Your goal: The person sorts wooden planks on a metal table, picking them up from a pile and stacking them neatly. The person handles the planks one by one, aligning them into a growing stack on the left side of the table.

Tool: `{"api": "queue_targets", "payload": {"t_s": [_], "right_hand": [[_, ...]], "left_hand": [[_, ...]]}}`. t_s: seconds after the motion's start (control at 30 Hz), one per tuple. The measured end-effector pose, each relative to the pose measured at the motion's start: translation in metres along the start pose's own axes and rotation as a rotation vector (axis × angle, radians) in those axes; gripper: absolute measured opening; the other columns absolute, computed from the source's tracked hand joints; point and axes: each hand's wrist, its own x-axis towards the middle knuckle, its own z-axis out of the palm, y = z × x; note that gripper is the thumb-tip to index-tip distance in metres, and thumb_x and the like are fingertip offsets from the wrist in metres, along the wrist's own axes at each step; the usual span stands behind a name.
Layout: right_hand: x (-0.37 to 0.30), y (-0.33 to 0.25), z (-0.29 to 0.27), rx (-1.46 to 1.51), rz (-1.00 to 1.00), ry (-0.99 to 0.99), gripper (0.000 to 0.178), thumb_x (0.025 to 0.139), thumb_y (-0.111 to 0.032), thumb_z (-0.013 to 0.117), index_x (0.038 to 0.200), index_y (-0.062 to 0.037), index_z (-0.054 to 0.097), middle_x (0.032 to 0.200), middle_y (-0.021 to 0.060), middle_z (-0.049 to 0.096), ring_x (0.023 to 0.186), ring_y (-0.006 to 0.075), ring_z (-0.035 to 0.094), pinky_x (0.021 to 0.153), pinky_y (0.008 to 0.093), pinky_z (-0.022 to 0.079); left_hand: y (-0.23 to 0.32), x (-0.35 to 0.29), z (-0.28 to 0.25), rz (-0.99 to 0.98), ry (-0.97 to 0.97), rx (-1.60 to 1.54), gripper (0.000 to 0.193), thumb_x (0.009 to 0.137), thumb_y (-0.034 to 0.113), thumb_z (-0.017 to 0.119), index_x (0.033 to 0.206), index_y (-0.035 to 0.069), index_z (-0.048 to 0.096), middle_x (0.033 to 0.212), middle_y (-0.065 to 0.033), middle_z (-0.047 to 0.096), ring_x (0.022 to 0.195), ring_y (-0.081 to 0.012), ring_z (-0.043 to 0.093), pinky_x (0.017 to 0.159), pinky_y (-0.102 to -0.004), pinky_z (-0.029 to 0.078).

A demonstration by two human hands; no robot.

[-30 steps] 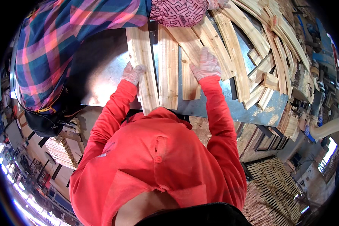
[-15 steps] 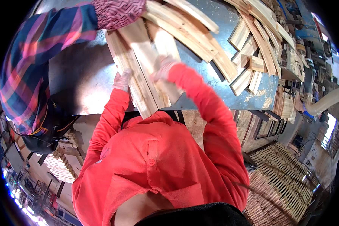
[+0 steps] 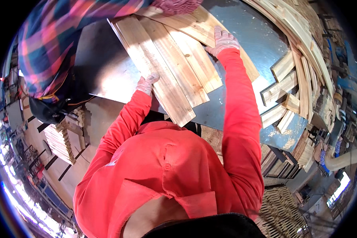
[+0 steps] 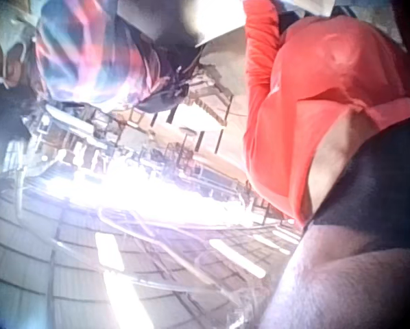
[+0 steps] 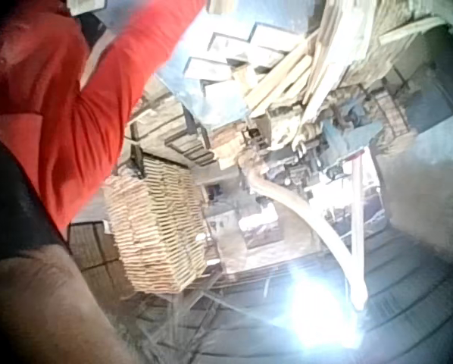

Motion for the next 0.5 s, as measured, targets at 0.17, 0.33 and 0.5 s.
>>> {"api": "queue_targets", "payload": {"t_s": [0.17,0.33,0.5], "right_hand": [[-0.119,-0.110,-0.059,0.109,0.094,-0.306,0.097,0.075,-0.052,0.068,0.147,-0.0019,0.026,0.129,0.0293,0.050,0.117,0.0398,0.052,0.099,0.0439,0.043],[-0.173,-0.133,0.015,0.498,-0.217,0.016,0.104,0.077,-0.059,0.065,0.148,0.0013,0.018,0.131,0.0294,0.047,0.111,0.0414,0.056,0.090,0.0459,0.048],[-0.138,-0.093,0.060,0.191,0.428,0.070,0.100,0.073,-0.057,0.072,0.144,-0.0001,0.032,0.142,0.0264,0.041,0.129,0.0417,0.041,0.108,0.0444,0.034]], "left_hand": [[-0.037,0.009,-0.053,-0.028,-0.030,-0.204,0.050,0.082,0.012,0.070,0.125,0.001,0.049,0.109,-0.0125,0.062,0.098,-0.0273,0.061,0.086,-0.0424,0.052],[0.008,-0.027,0.006,0.072,-0.025,-0.061,0.049,0.081,0.018,0.075,0.119,-0.004,0.053,0.100,-0.0136,0.066,0.084,-0.0244,0.066,0.075,-0.0369,0.055],[-0.005,-0.008,-0.010,-0.030,-0.017,0.016,0.042,0.079,0.015,0.075,0.111,-0.004,0.055,0.095,-0.0124,0.066,0.081,-0.0239,0.066,0.075,-0.0384,0.056]]}}
